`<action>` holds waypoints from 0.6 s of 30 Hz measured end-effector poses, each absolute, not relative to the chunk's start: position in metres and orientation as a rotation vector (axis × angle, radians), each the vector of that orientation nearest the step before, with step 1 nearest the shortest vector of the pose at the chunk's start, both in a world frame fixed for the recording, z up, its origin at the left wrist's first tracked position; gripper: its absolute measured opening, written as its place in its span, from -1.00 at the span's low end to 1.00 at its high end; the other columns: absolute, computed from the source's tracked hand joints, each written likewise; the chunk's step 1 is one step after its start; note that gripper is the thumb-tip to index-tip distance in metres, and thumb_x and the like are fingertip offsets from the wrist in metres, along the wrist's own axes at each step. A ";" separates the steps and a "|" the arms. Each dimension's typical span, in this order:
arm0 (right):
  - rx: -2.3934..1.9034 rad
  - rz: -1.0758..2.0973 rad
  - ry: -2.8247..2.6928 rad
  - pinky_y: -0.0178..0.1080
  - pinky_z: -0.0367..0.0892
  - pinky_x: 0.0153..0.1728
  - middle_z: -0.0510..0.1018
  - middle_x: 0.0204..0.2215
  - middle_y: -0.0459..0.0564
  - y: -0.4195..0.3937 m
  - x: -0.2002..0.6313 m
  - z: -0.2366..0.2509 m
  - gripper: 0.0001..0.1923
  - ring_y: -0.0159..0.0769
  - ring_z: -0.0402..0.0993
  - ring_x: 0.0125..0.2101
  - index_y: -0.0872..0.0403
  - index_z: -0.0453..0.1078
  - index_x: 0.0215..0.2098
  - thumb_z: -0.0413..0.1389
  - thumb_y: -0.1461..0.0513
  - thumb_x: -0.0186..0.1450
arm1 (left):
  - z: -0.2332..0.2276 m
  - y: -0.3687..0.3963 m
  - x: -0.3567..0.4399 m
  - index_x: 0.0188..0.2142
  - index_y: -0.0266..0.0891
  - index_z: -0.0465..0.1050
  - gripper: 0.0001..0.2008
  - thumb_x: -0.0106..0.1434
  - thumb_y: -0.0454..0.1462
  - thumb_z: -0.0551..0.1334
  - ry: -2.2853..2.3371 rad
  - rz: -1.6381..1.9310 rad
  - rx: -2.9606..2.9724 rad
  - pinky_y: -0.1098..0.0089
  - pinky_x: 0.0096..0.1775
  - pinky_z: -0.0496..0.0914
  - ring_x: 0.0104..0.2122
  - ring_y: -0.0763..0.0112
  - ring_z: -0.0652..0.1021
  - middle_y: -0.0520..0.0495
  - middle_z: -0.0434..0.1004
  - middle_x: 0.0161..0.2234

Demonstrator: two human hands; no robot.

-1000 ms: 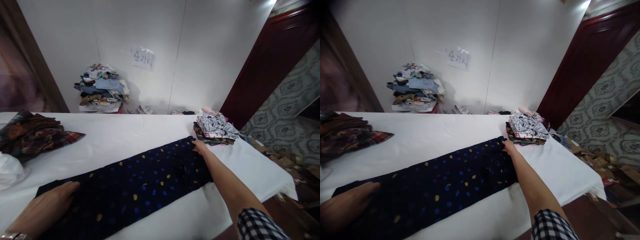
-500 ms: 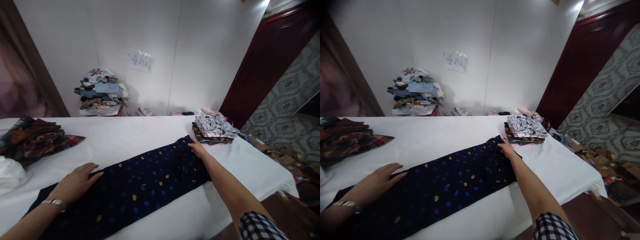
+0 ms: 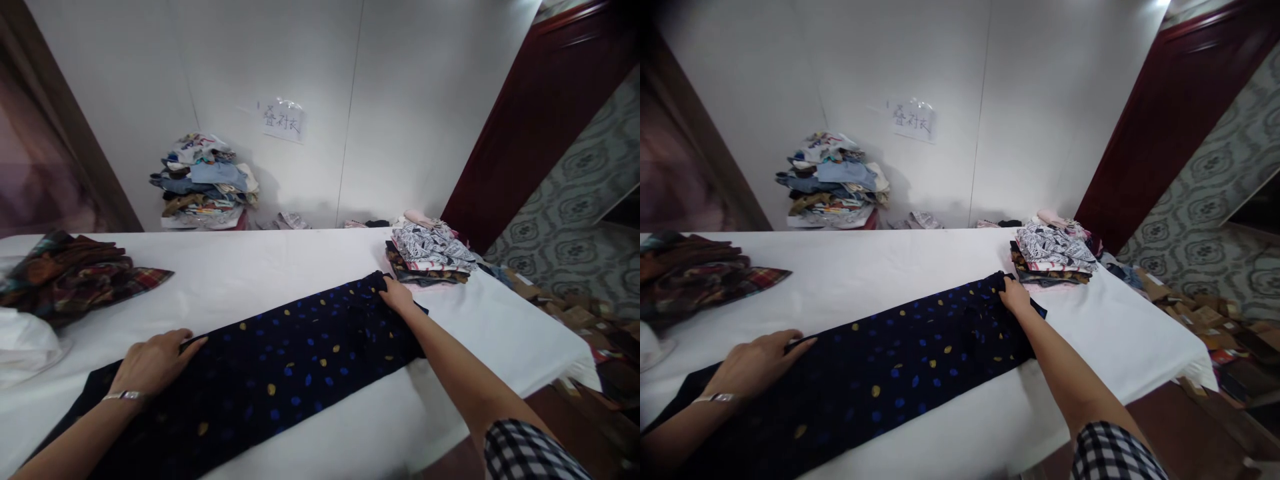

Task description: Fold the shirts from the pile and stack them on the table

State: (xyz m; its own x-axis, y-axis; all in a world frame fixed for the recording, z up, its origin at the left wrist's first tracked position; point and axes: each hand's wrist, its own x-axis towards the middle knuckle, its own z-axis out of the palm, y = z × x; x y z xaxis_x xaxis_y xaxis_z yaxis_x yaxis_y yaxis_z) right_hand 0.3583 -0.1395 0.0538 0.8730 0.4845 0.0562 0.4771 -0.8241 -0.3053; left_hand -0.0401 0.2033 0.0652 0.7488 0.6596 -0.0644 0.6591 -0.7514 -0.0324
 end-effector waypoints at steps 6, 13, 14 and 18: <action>-2.667 -0.059 -1.057 -0.10 -0.03 0.21 0.11 0.28 0.10 -0.115 0.369 0.061 -0.49 -0.13 -0.05 0.28 0.04 0.22 0.18 0.07 0.22 0.25 | 0.082 0.215 -0.035 -0.38 -0.16 0.34 -0.61 0.28 -0.02 -0.14 -1.124 0.084 -2.962 0.35 -0.26 0.29 -0.31 0.24 0.52 -0.08 0.53 -0.33; -2.748 0.172 -1.034 0.11 -0.19 0.23 0.06 0.31 0.12 -0.106 0.370 0.021 -0.46 -0.07 -0.15 0.31 0.01 0.14 0.23 -0.06 0.03 0.33 | 0.073 0.218 -0.037 -0.38 -0.17 0.36 -0.58 0.30 0.00 -0.12 -1.240 0.127 -2.997 0.38 -0.32 0.30 -0.41 0.29 0.50 0.02 0.49 -0.47; -2.761 0.175 -1.031 0.10 -0.21 0.23 0.04 0.31 0.09 -0.107 0.370 0.017 -0.46 -0.09 -0.17 0.31 0.00 0.12 0.24 -0.08 0.02 0.34 | 0.072 0.218 -0.038 -0.35 -0.19 0.37 -0.57 0.30 0.01 -0.12 -1.241 0.127 -3.002 0.37 -0.32 0.30 -0.40 0.27 0.51 0.00 0.50 -0.46; -2.798 0.163 -1.057 0.10 -0.22 0.23 0.01 0.33 0.11 -0.111 0.373 0.011 -0.44 -0.09 -0.20 0.32 0.02 0.08 0.26 -0.12 0.01 0.35 | 0.072 0.208 -0.045 -0.16 -0.31 0.42 -0.54 0.28 0.00 -0.03 -1.025 -0.172 -2.955 0.24 -0.15 0.32 -0.16 0.12 0.49 -0.20 0.52 -0.18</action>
